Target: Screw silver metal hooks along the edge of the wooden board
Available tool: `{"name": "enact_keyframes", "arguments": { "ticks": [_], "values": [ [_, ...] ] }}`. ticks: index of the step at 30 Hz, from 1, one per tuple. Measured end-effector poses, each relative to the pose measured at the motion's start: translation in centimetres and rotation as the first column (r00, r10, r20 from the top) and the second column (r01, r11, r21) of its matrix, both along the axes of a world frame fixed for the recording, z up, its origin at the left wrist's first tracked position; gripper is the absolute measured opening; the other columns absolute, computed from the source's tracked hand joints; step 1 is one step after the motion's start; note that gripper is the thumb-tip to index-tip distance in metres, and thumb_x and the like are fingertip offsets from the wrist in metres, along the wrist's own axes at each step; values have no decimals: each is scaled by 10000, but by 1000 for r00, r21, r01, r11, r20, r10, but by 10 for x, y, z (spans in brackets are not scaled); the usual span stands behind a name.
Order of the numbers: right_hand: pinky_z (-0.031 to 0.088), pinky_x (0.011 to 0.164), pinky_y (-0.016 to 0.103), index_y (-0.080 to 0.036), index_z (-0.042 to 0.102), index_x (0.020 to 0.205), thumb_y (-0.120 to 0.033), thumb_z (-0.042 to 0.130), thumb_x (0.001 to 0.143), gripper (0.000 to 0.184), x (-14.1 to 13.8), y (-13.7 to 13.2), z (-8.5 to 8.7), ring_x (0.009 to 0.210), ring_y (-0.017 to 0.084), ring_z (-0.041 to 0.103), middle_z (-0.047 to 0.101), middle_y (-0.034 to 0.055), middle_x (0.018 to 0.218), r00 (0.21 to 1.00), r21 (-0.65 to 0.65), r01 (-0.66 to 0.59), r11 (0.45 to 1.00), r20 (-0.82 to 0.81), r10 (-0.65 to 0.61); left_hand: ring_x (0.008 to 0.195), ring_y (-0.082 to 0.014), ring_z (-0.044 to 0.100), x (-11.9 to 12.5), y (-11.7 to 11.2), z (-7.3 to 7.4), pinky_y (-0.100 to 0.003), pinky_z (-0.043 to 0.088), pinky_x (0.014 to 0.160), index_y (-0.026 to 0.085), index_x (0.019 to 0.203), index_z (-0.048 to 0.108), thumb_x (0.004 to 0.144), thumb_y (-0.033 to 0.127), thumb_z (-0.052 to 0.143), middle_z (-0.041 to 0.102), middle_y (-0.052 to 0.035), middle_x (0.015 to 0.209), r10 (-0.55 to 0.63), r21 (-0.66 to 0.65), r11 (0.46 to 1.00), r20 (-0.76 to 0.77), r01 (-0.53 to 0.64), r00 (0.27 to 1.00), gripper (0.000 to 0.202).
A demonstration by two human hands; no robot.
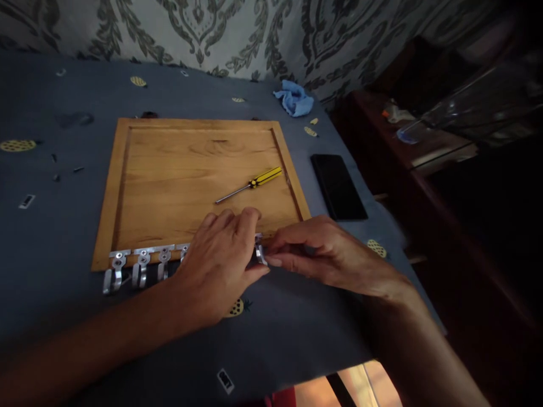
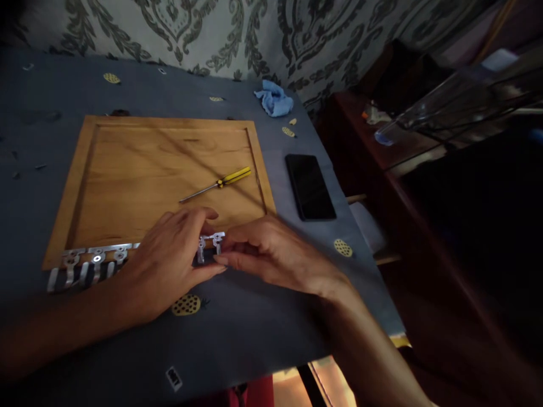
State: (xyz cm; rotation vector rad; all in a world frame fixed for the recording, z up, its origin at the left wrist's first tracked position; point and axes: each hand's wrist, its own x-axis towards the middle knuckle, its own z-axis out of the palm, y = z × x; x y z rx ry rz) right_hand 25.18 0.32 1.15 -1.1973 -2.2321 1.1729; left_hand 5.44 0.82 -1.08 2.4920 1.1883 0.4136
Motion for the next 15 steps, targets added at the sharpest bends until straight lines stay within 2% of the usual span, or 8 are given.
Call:
{"name": "enact_keyframes", "arguments": {
  "ticks": [5,11,15],
  "values": [
    [325,453,176,-165,651,735,-332,610,916,250,7,0,4,480,41,443,540,-57,554,999,134,40,990,-2,-40,900,-262,616,-1,0,0,-394,462,777,196,1066,418,711,289,828,666,-44,963,-1,12,1000,3,1,1000,550],
    [307,421,190,-182,651,710,-354,631,901,257,10,-2,10,442,43,434,519,-61,521,979,142,203,969,-35,-200,877,-247,605,-1,0,0,-371,451,736,204,1051,394,698,270,845,658,-27,943,-10,36,999,21,9,1000,577],
    [332,425,198,-193,648,691,-366,620,907,279,9,-1,12,442,52,449,533,-52,525,974,176,224,959,-1,-227,863,-237,593,-1,0,0,-364,443,733,209,1023,387,695,272,850,648,-28,943,-17,42,999,20,17,1000,570]
  ]
}}
